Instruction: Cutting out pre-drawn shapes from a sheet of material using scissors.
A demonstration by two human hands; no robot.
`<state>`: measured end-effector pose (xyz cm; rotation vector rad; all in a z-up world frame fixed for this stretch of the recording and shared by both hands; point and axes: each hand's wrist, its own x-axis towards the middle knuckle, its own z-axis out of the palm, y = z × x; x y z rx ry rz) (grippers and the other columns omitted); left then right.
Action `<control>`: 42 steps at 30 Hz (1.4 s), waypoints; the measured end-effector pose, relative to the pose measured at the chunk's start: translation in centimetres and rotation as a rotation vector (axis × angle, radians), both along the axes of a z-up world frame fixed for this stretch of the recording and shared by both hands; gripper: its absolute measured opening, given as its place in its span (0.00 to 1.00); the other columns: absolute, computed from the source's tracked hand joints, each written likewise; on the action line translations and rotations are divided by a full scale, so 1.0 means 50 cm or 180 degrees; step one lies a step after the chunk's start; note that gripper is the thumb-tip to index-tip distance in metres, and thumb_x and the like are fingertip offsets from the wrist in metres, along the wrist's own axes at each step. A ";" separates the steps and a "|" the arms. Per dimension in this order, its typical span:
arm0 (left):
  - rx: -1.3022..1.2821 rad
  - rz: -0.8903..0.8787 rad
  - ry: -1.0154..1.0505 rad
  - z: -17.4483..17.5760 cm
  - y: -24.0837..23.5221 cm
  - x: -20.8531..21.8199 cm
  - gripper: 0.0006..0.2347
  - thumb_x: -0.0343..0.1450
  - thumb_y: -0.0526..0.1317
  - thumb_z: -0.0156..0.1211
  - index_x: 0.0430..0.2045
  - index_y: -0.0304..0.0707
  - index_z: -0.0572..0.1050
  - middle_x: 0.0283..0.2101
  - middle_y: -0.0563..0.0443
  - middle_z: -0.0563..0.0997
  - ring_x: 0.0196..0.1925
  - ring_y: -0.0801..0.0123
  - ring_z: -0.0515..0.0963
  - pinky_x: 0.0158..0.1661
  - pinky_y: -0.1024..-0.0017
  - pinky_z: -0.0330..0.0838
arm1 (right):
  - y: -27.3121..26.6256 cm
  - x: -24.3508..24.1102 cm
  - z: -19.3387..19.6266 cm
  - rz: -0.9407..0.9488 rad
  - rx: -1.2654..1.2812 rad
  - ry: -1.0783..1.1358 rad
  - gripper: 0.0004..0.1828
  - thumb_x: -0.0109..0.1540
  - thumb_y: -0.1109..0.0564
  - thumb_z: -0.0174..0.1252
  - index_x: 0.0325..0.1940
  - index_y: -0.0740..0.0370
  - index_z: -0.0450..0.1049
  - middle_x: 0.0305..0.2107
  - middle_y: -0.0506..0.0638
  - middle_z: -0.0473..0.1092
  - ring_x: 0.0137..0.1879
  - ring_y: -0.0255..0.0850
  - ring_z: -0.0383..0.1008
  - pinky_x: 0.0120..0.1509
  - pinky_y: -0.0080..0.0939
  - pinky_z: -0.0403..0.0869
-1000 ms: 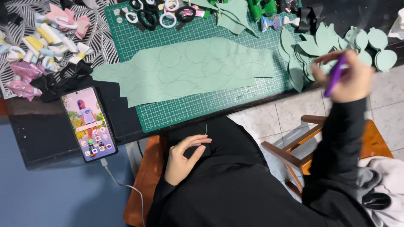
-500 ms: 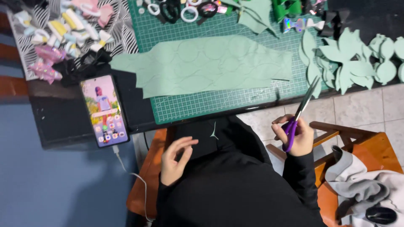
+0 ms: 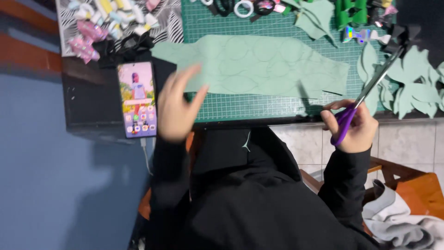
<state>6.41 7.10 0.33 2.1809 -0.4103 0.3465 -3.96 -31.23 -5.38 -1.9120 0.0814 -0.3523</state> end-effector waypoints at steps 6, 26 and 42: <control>0.1267 -0.0681 -0.0403 -0.037 0.034 0.204 0.39 0.60 0.50 0.81 0.62 0.33 0.66 0.61 0.34 0.71 0.63 0.40 0.70 0.58 0.53 0.67 | 0.024 0.016 -0.005 0.0112 -0.0002 0.0006 0.15 0.65 0.66 0.68 0.51 0.69 0.68 0.40 0.55 0.77 0.39 0.33 0.77 0.42 0.34 0.76; 0.2191 -0.1693 -0.0684 -0.064 0.018 0.346 0.30 0.57 0.60 0.80 0.40 0.33 0.80 0.36 0.43 0.80 0.41 0.50 0.80 0.48 0.54 0.68 | 0.021 -0.005 -0.017 0.0145 0.0312 0.0300 0.14 0.64 0.63 0.67 0.49 0.68 0.69 0.40 0.55 0.77 0.39 0.34 0.77 0.39 0.34 0.77; -0.1498 -0.2776 0.2081 -0.004 0.045 0.063 0.21 0.75 0.39 0.62 0.61 0.27 0.67 0.52 0.52 0.80 0.52 0.77 0.79 0.55 0.75 0.75 | 0.026 -0.009 -0.011 0.0252 0.0490 0.0369 0.14 0.64 0.63 0.66 0.49 0.67 0.69 0.40 0.55 0.77 0.37 0.33 0.77 0.37 0.33 0.77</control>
